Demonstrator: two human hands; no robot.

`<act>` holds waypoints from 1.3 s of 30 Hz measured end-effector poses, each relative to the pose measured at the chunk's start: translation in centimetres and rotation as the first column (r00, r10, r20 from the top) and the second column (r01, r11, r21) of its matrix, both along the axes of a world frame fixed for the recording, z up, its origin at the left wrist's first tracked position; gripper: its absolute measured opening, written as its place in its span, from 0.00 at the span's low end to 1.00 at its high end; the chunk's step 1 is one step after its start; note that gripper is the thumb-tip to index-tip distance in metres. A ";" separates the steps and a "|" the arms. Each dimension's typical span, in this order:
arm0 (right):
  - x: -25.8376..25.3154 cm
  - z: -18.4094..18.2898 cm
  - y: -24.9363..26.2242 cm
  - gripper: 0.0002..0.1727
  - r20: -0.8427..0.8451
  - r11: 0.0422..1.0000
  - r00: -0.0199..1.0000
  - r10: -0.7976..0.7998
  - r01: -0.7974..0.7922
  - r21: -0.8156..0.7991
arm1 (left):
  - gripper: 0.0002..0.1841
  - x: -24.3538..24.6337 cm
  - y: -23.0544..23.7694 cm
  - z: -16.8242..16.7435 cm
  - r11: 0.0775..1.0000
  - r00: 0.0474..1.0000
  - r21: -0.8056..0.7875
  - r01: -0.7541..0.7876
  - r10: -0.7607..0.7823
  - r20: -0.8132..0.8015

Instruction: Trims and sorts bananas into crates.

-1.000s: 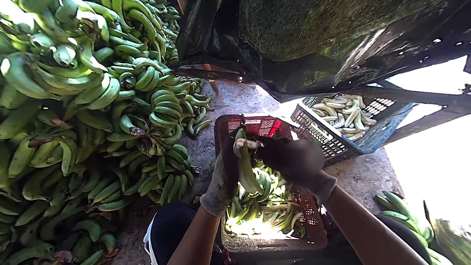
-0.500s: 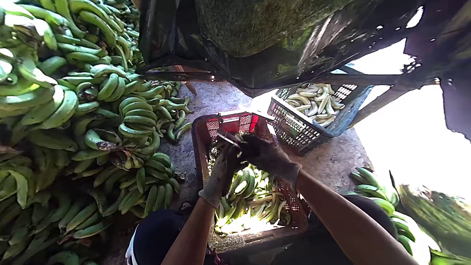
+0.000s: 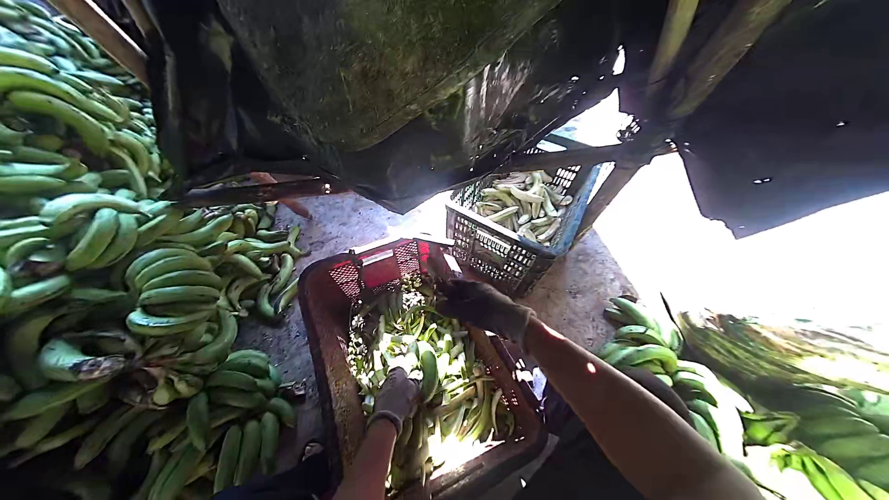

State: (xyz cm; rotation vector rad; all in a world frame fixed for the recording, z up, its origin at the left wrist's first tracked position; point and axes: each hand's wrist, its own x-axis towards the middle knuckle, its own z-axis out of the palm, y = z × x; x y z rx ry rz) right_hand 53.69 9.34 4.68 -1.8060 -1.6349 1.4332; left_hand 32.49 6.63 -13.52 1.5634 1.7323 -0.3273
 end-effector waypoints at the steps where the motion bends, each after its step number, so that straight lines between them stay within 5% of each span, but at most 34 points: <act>1: -0.2 -1.2 0.1 0.26 -0.066 0.998 0.998 -0.017 0.013 -0.054 | 0.27 -0.7 0.3 0.9 0.999 0.995 0.025 -0.026 0.024 0.096; 6: -0.5 -4.2 0.1 0.20 -0.547 0.982 0.832 -0.096 -0.009 -0.186 | 0.35 -1.9 -0.1 8.2 0.972 0.811 0.194 -0.136 -0.004 0.585; 9: -1.4 -2.8 -0.4 0.17 -0.777 0.996 0.629 0.010 -0.078 -0.051 | 0.37 -2.1 0.1 12.3 0.952 0.647 0.209 -0.225 -0.015 0.763; 11: -2.9 0.0 -1.4 0.16 -0.764 1.000 0.646 -0.001 0.006 0.005 | 0.37 -3.0 0.5 13.7 0.951 0.536 0.171 -0.260 -0.005 0.844; 14: -5.4 3.0 -2.8 0.18 -0.585 0.985 0.810 -0.050 0.138 0.107 | 0.19 -4.6 0.2 14.8 0.963 0.265 0.001 -0.268 0.073 0.961; 16: -6.5 2.5 -3.3 0.19 -0.344 0.934 0.933 0.109 0.022 0.356 | 0.27 -5.7 1.0 14.6 0.964 0.034 -0.132 -0.232 0.143 0.989; 17: -6.7 1.6 -3.4 0.21 -0.219 0.864 0.949 0.228 -0.093 0.496 | 0.25 -5.7 1.2 14.6 0.945 0.043 -0.125 -0.303 0.144 0.989; 20: -7.8 -0.5 -4.3 0.23 0.166 0.570 0.858 0.486 -0.455 0.685 | 0.19 -7.1 1.4 13.7 0.943 0.326 0.068 -0.326 0.045 0.944; 23: -9.2 -1.9 -5.5 0.20 0.328 0.421 0.712 0.621 -0.656 0.626 | 0.18 -8.1 0.9 12.9 0.953 0.197 -0.228 -0.200 0.267 0.943; 25: -9.9 -2.4 -6.2 0.20 0.336 0.420 0.667 0.665 -0.706 0.569 | 0.19 -7.3 1.0 13.3 0.918 0.209 -0.364 -0.158 0.391 0.896; 28: -9.8 -2.2 -6.2 0.23 0.359 0.502 0.698 0.619 -0.704 0.503 | 0.24 -6.1 2.9 13.8 0.909 0.296 -0.102 -0.405 0.236 0.925; 31: -9.0 -2.1 -5.6 0.20 0.269 0.641 0.788 0.554 -0.610 0.466 | 0.34 -6.4 5.5 13.0 0.665 0.405 0.166 -0.728 0.222 0.887; 33: -8.5 -1.7 -6.0 0.19 0.222 0.642 0.763 0.607 -0.636 0.429 | 0.38 -7.9 6.5 12.1 0.507 0.521 0.325 -0.798 0.310 0.795; 36: -7.4 -2.2 -6.0 0.21 0.352 0.668 0.709 0.611 -0.701 0.250 | 0.33 -9.3 7.4 11.7 0.430 0.380 0.203 -0.880 0.377 0.845; 39: -7.3 -3.4 -4.1 0.27 0.421 0.721 0.751 0.508 -0.638 0.269 | 0.19 -8.1 6.8 13.2 0.509 -0.035 -0.196 -0.838 0.308 0.951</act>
